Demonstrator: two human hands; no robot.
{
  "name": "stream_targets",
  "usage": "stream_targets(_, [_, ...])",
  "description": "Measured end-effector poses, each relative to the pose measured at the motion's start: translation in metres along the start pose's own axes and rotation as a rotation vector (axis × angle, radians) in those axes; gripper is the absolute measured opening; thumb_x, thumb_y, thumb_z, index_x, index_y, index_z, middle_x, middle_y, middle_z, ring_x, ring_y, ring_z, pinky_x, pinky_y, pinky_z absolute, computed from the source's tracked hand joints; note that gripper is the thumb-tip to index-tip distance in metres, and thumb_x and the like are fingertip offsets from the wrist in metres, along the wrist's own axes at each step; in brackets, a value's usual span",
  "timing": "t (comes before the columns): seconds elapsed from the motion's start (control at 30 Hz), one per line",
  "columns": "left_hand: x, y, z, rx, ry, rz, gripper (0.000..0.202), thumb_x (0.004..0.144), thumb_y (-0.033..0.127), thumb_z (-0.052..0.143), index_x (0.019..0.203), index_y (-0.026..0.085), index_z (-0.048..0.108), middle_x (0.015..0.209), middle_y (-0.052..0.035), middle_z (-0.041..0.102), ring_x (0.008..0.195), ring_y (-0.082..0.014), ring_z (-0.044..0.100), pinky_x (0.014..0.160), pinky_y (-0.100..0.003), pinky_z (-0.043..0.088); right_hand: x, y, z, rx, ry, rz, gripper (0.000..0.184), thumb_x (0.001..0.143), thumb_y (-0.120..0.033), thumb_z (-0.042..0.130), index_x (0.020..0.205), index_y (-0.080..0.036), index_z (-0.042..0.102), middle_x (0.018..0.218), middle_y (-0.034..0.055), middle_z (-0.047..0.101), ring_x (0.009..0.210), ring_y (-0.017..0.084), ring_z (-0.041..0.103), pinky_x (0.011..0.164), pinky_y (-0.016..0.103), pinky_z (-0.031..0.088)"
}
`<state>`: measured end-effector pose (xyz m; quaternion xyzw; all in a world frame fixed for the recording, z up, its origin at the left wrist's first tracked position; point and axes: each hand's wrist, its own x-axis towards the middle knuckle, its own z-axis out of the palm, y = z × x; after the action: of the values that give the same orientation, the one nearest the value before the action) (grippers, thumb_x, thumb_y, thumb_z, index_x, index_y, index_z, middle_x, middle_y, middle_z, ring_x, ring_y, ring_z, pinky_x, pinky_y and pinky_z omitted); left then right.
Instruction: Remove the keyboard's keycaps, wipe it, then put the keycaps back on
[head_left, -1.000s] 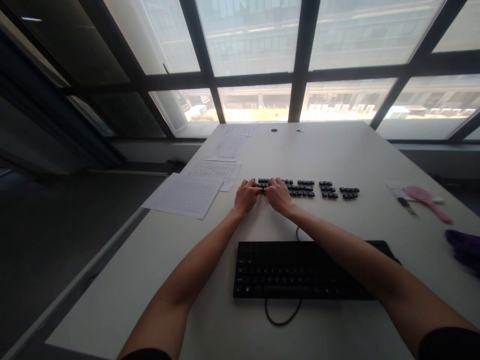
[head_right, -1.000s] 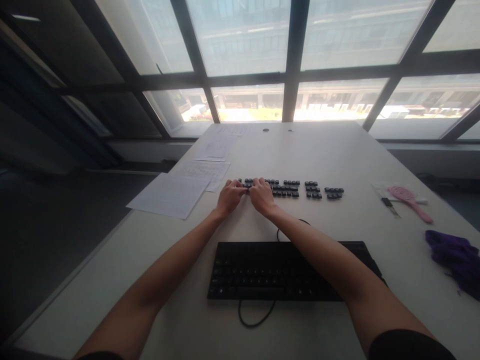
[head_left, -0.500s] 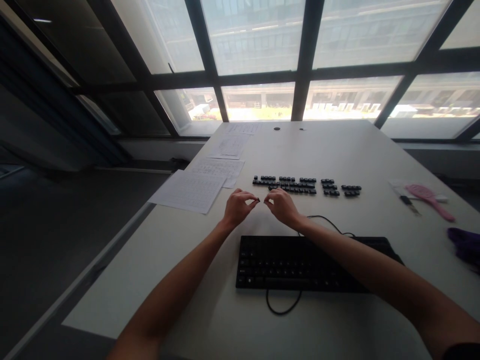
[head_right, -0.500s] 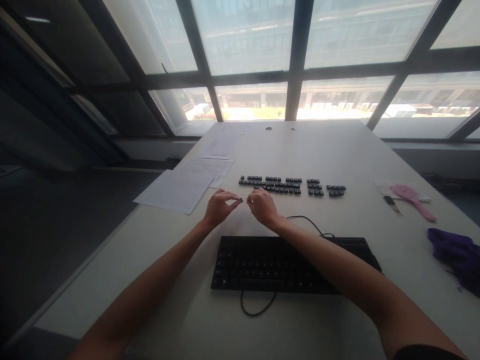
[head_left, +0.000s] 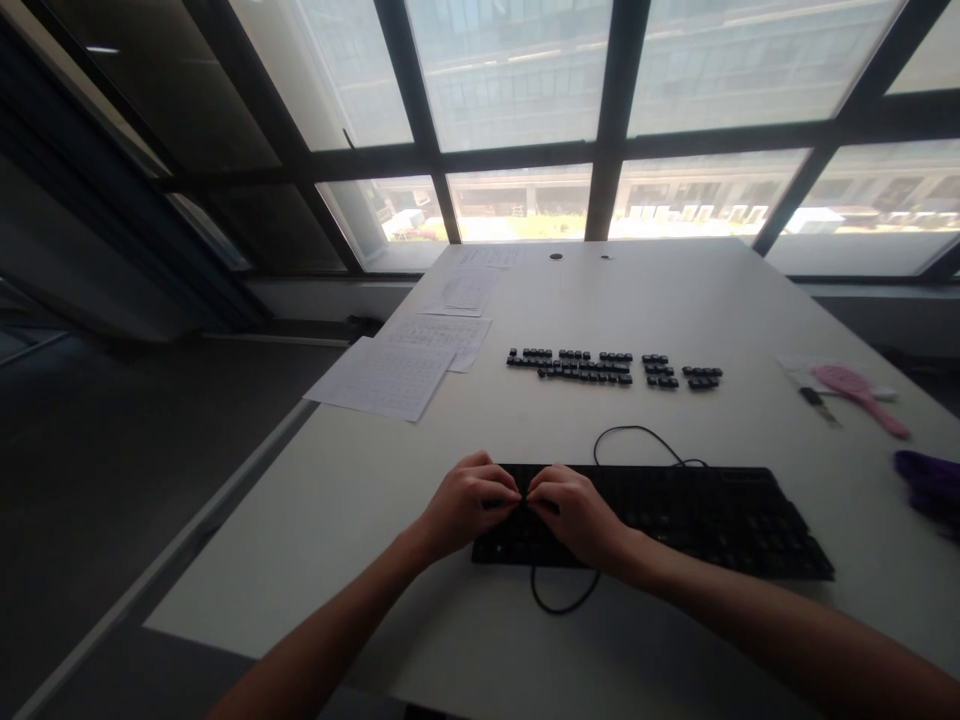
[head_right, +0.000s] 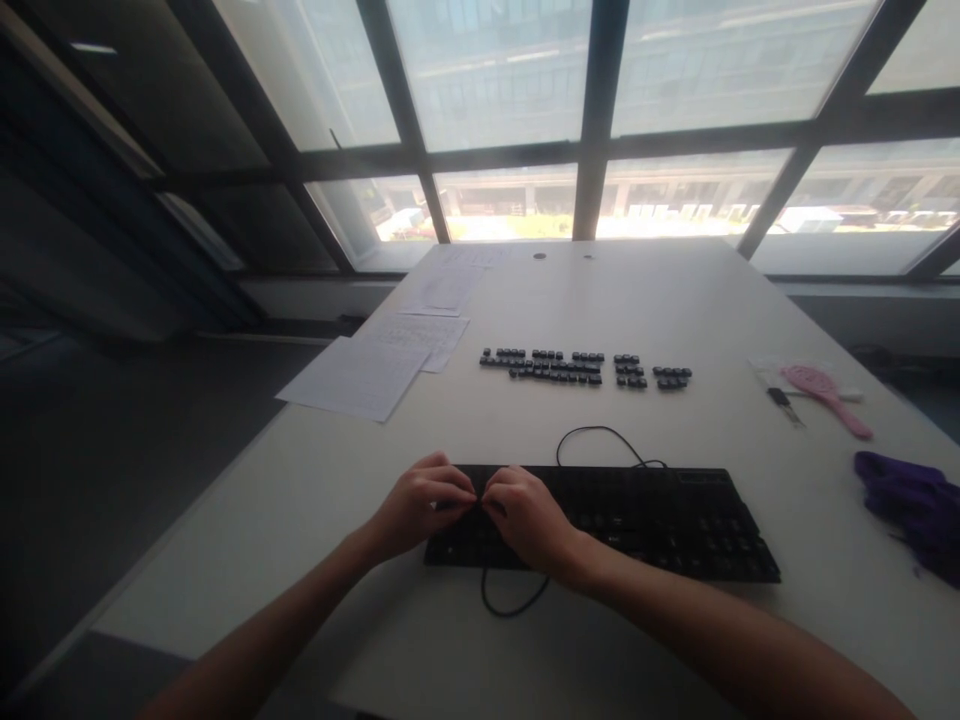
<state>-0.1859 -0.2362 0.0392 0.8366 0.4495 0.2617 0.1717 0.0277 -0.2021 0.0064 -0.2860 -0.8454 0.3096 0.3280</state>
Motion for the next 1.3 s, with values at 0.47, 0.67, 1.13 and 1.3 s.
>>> stream_targets(0.47, [-0.012,0.007,0.006,0.171,-0.046,0.053,0.015,0.093,0.023,0.060,0.090,0.023,0.074,0.106,-0.0032,0.071,0.096,-0.0218,0.055,0.087,-0.039,0.048,-0.005,-0.013,-0.005,-0.166,-0.084,-0.113,0.016,0.091,-0.013,0.057,0.079,-0.017,0.067,0.096,0.0091,0.064,0.094,0.021,0.059,0.083,0.033,0.054])
stream_targets(0.67, [-0.007,0.007,0.004,0.048,-0.026,-0.016,0.016,0.093,0.024,0.061,0.082,0.022,0.073,0.100,-0.0040,0.071,0.094,-0.0202,0.058,0.086,-0.035,0.050,-0.005,-0.018,-0.010,-0.171,-0.109,-0.077,0.013,0.091,-0.015,0.061,0.080,-0.018,0.068,0.096,0.0076,0.066,0.095,0.021,0.059,0.085,0.032,0.052])
stream_targets(1.13, [0.167,-0.101,0.030,0.206,0.324,-0.350,0.019,0.085,0.027,0.073,0.103,0.023,0.078,0.104,-0.0062,0.074,0.103,-0.0267,0.059,0.089,-0.038,0.049,0.144,0.106,-0.073,-0.690,0.089,0.186,0.014,0.091,-0.020,0.065,0.096,-0.015,0.077,0.103,0.0120,0.067,0.102,0.027,0.051,0.087,0.036,0.040])
stream_targets(1.3, [0.177,-0.106,0.042,0.200,0.309,-0.324,0.017,0.084,0.026,0.074,0.100,0.024,0.079,0.102,-0.0068,0.071,0.105,-0.0268,0.056,0.088,-0.038,0.049,0.148,0.117,-0.063,-0.706,0.036,0.174,0.018,0.093,-0.021,0.062,0.089,-0.015,0.078,0.104,0.0137,0.065,0.105,0.028,0.047,0.087,0.038,0.035])
